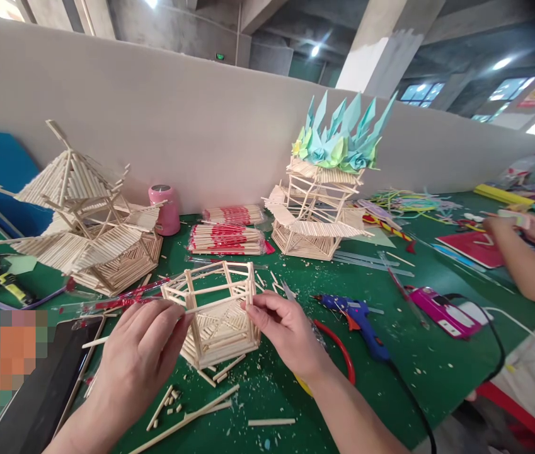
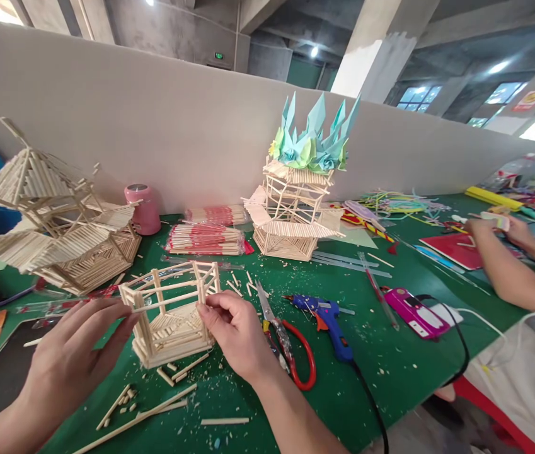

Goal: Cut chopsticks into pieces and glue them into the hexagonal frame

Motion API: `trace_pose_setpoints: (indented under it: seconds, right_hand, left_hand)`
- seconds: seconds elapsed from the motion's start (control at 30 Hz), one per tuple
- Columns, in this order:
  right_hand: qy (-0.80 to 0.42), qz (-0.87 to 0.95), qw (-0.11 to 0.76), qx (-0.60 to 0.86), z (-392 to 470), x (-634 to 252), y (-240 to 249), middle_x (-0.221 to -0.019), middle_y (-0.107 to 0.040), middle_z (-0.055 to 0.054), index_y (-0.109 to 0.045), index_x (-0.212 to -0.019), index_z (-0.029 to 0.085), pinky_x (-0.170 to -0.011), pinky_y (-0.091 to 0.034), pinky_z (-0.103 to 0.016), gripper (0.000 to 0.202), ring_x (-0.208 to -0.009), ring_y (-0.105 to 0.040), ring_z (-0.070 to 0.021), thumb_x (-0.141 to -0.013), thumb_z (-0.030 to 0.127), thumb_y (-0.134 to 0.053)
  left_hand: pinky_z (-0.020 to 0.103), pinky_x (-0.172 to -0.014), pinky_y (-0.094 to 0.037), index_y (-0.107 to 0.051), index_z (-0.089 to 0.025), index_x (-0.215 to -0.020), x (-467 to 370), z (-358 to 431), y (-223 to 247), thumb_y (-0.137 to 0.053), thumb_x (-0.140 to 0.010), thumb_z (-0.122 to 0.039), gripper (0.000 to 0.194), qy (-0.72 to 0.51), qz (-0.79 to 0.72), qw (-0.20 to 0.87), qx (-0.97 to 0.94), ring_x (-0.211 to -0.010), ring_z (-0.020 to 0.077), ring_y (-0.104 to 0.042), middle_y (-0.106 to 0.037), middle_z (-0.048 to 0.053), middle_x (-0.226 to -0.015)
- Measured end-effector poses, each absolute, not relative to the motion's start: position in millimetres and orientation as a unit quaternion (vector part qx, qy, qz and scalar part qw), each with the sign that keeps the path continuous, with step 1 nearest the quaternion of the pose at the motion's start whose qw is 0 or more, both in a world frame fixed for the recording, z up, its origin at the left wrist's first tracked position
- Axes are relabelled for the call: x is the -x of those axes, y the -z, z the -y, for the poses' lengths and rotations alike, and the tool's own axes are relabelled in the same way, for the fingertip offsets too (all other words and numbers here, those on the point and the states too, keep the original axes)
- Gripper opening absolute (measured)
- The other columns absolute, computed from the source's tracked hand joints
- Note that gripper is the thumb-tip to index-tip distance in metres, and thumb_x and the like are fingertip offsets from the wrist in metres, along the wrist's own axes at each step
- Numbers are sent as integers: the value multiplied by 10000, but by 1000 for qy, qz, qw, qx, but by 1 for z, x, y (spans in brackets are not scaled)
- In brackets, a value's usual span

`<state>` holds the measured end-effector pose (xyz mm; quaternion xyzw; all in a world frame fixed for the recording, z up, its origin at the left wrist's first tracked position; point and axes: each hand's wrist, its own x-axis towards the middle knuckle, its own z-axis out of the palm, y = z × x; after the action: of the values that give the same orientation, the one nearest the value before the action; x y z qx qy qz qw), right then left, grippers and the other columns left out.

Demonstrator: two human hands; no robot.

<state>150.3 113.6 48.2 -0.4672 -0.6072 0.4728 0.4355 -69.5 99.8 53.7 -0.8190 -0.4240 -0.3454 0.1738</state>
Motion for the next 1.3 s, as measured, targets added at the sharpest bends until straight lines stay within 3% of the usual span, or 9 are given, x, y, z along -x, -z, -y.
trace_pose_setpoints:
  seconds: [0.3,0.93,1.3]
  right_hand:
    - [-468,603,444,470,-115,-149,-49,-805,-601,-39,-688,-829,159,-615,-463,-268,246,-720,-560,-149,-816,380,-580]
    - [-444,576,494,477,-111,-130,-47,-740,-549,-26,-684,-807,146,-470,-386,-247,228,-557,-467,-100,-808,345,-572]
    - [-447,578,495,470,-109,-132,-47,-772,-553,-36,-679,-824,135,-504,-411,-250,228,-605,-507,-114,-817,335,-570]
  left_hand:
    - [288,-656,-456,-531,-165,-960,73,-105,-49,-518,-866,-128,102,348,392,197,829,-648,159,-607,-649,44,-787]
    - [274,-638,-505,-520,-231,-937,86,-110,-50,-567,-841,-144,138,339,418,176,824,-657,149,-633,-667,7,-805]
    - [276,-617,-492,-519,-214,-938,87,-114,-59,-582,-838,-140,139,321,387,200,841,-659,150,-614,-659,19,-762]
